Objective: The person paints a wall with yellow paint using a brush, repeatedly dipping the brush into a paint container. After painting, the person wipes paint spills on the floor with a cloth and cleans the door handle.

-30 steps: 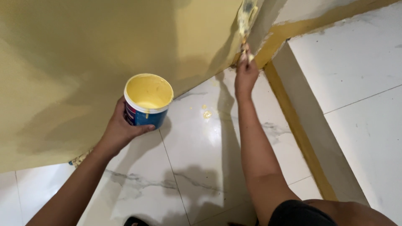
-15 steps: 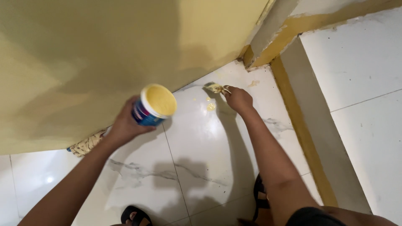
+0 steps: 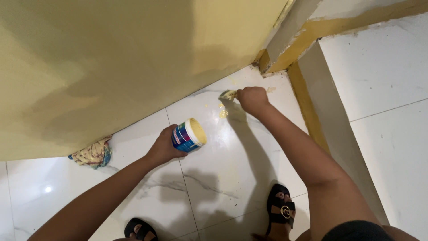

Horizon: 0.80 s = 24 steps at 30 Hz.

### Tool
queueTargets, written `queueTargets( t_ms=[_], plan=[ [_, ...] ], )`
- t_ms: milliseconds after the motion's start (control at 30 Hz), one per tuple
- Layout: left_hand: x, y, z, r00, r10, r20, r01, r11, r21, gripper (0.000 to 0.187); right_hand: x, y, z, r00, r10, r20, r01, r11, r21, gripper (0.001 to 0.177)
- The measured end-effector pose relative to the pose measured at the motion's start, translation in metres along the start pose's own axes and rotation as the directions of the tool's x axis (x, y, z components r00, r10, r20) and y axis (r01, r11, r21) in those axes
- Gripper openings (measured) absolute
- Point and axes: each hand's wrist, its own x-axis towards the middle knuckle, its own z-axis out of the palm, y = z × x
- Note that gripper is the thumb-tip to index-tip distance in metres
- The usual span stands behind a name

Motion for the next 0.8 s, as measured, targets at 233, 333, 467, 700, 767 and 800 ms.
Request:
queueTargets(
  t_ms=[233, 333, 467, 700, 767, 800],
  plan=[
    [-0.009, -0.008, -0.019, 0.997, -0.043, -0.059, 0.043, 0.999, -0.011, 0.107, -0.003, -0.005, -0.041, 0.969, 0.182, 0.168, -0.198, 0.977, 0.082, 0.022],
    [-0.013, -0.013, -0.024, 0.997, -0.041, -0.071, 0.040, 0.999, -0.020, 0.106, -0.001, -0.011, -0.044, 0.897, 0.302, 0.323, -0.352, 0.930, 0.108, 0.028],
    [-0.017, -0.010, -0.030, 0.997, -0.062, -0.048, 0.061, 0.998, -0.006, 0.103, 0.004, -0.019, -0.034, 0.836, 0.361, 0.413, -0.455, 0.877, 0.154, 0.028],
    [-0.021, -0.010, -0.030, 0.998, -0.025, -0.063, 0.025, 1.000, 0.013, 0.104, 0.021, -0.047, -0.012, 0.812, 0.340, 0.474, -0.468, 0.865, 0.180, 0.028],
    [-0.025, -0.010, -0.031, 0.997, -0.047, -0.059, 0.047, 0.999, -0.006, 0.103, 0.022, -0.052, -0.010, 0.808, 0.341, 0.481, -0.480, 0.854, 0.202, 0.027],
    [-0.025, -0.010, -0.031, 0.997, -0.056, -0.054, 0.056, 0.998, -0.015, 0.102, 0.022, -0.052, -0.010, 0.811, 0.341, 0.475, -0.482, 0.849, 0.214, 0.026]
  ],
)
